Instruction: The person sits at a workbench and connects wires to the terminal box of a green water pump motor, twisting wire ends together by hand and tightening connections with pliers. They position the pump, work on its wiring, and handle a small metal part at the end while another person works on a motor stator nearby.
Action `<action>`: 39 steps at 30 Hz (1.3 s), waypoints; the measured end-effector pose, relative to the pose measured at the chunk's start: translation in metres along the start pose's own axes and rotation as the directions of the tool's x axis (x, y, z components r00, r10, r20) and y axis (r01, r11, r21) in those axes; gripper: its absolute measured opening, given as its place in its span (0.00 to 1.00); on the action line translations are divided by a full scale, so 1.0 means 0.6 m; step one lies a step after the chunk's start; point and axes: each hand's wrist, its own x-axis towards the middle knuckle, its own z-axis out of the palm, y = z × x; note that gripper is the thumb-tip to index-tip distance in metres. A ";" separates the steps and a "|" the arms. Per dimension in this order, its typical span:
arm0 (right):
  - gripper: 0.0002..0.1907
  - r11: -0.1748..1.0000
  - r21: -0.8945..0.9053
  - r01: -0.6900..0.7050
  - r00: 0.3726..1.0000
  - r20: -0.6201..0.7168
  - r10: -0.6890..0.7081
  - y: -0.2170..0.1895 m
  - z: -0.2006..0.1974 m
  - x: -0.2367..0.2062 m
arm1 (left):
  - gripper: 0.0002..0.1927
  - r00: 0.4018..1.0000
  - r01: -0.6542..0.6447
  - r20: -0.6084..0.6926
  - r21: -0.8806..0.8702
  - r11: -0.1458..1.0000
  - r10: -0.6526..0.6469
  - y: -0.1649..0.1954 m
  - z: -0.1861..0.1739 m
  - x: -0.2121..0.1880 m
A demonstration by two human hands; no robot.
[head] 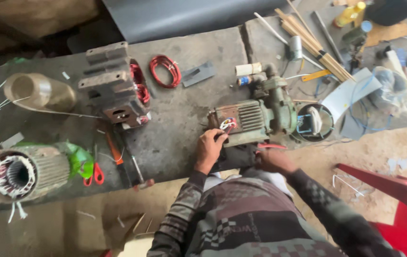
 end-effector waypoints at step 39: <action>0.24 0.921 0.216 0.325 0.937 -0.206 -0.283 -0.095 0.027 0.048 | 0.16 0.922 0.208 0.380 -0.315 0.926 -0.078 -0.054 -0.027 -0.077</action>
